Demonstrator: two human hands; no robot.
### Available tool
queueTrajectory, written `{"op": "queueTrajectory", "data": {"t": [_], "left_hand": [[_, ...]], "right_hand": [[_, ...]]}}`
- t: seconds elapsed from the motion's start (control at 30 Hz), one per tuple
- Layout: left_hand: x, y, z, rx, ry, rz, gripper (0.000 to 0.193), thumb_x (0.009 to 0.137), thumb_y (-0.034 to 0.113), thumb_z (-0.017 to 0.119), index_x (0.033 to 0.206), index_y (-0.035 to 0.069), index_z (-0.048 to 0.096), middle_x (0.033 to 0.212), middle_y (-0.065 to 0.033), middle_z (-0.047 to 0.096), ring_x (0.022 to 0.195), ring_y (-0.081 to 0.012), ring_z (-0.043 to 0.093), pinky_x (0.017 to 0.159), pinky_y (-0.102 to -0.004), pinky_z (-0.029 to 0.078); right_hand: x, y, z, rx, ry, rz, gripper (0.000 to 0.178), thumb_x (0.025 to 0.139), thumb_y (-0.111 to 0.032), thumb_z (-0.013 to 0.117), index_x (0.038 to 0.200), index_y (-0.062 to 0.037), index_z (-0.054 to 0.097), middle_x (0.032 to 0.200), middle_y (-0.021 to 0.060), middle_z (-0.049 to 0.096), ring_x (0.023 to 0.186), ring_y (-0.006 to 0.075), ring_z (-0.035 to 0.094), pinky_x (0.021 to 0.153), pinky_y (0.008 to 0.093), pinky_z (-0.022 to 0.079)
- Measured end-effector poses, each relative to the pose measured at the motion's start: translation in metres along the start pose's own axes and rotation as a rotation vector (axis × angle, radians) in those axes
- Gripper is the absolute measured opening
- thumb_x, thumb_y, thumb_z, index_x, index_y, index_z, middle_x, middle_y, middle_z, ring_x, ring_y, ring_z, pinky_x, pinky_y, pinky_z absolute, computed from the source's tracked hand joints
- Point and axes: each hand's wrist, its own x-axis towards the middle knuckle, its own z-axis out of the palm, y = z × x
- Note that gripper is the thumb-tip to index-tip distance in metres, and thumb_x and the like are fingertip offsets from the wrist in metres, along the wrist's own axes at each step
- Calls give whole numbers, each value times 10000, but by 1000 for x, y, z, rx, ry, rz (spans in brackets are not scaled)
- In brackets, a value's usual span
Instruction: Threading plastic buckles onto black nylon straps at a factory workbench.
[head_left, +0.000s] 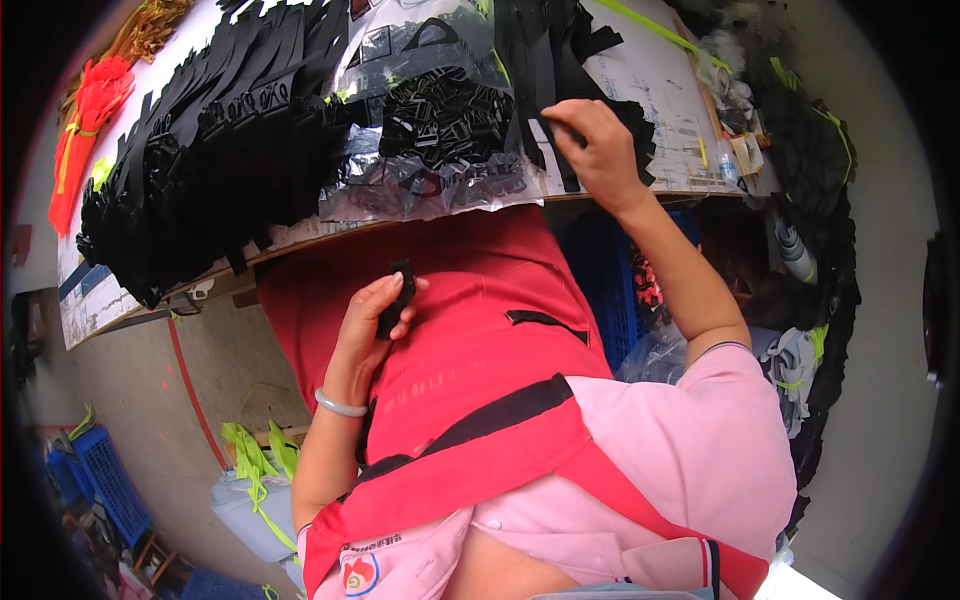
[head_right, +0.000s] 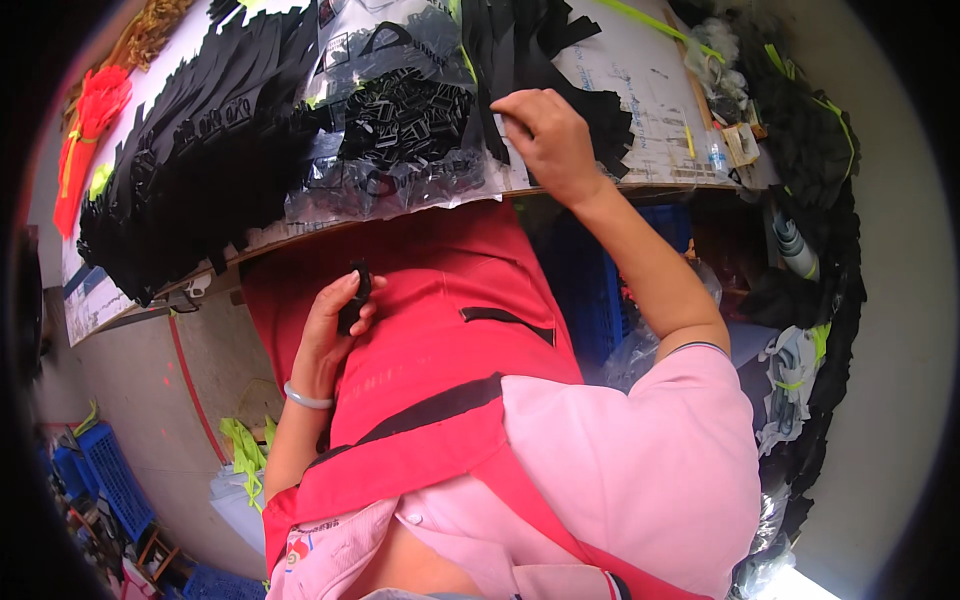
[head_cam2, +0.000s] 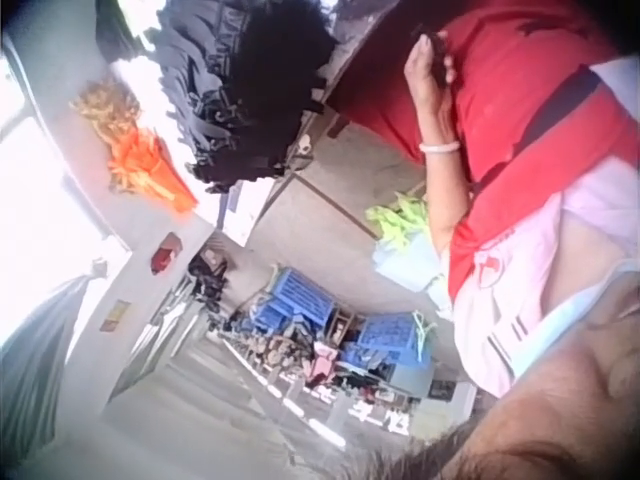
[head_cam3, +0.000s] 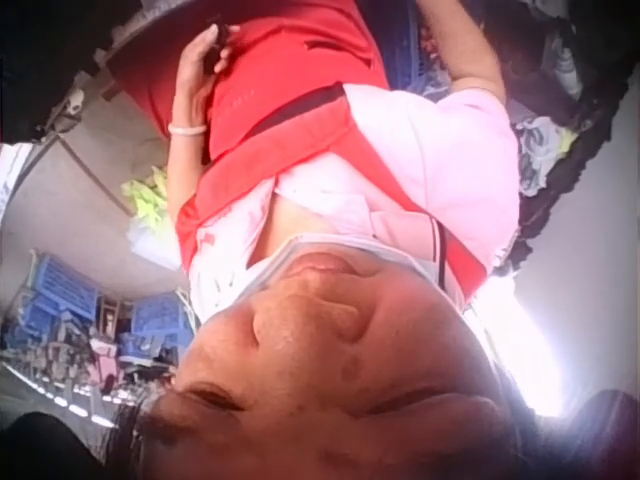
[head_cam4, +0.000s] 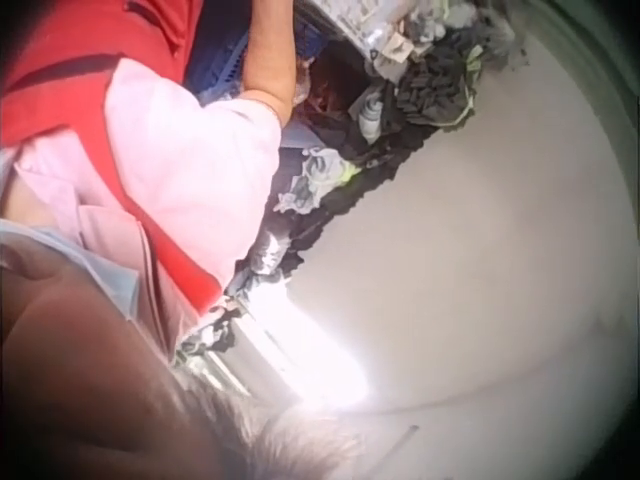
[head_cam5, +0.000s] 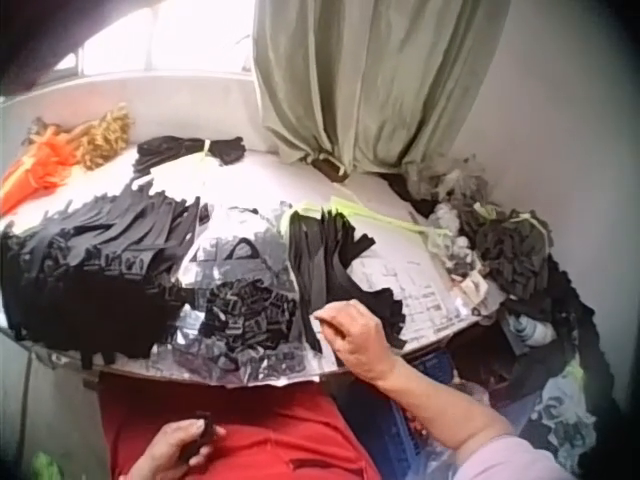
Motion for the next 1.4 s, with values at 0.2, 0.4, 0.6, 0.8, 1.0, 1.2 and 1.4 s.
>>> {"op": "queueTrajectory", "data": {"t": [0.2,0.4,0.6,0.8,1.0,1.2,1.4], "left_hand": [[33,27,44,110,-88,72,264,946,253,594,1000,0,645,763,-42,623,538,-47,480,436,-169,370],[23,28,37,383,-14,140,170,928,186,624,955,29,682,669,8,590,497,-34,454,440,-175,332],[3,10,22,706,-88,391,131,852,61,675,940,-37,681,847,-22,650,760,-110,581,673,-256,458],[-17,26,-44,1376,195,262,173,814,122,690,913,-20,690,831,-140,652,731,-277,622,645,-343,457],[-9,25,-45,1120,340,859,178,859,104,667,972,-31,691,967,-93,661,751,-197,646,590,-303,472],[-13,34,5,422,269,544,211,935,144,612,1078,6,681,841,-13,667,584,-24,542,449,-169,385],[-10,28,10,428,361,561,216,933,112,610,1116,18,675,774,9,676,551,3,490,458,-163,369]], "right_hand": [[-52,-95,35,402,-201,-281,227,732,9,685,951,-49,662,959,75,629,868,252,613,738,338,510],[-66,-108,36,903,-291,551,146,907,-32,593,1043,-7,640,960,53,633,804,103,605,665,229,504],[-54,-114,59,1380,-734,1000,241,955,-253,599,1014,-32,673,841,9,649,669,43,563,570,186,460],[29,-38,6,1398,-57,816,242,935,-254,629,1015,-30,672,781,34,659,526,28,500,467,169,384],[34,-63,1,1107,-463,765,220,969,-287,569,975,-77,634,636,3,617,408,-3,393,379,150,260],[-11,-151,61,1247,-880,847,180,958,-203,571,976,-29,613,674,0,609,435,38,473,397,183,351],[-12,-155,78,1424,-706,966,166,980,-208,549,1004,-47,585,658,20,607,376,40,448,348,181,309]]}}
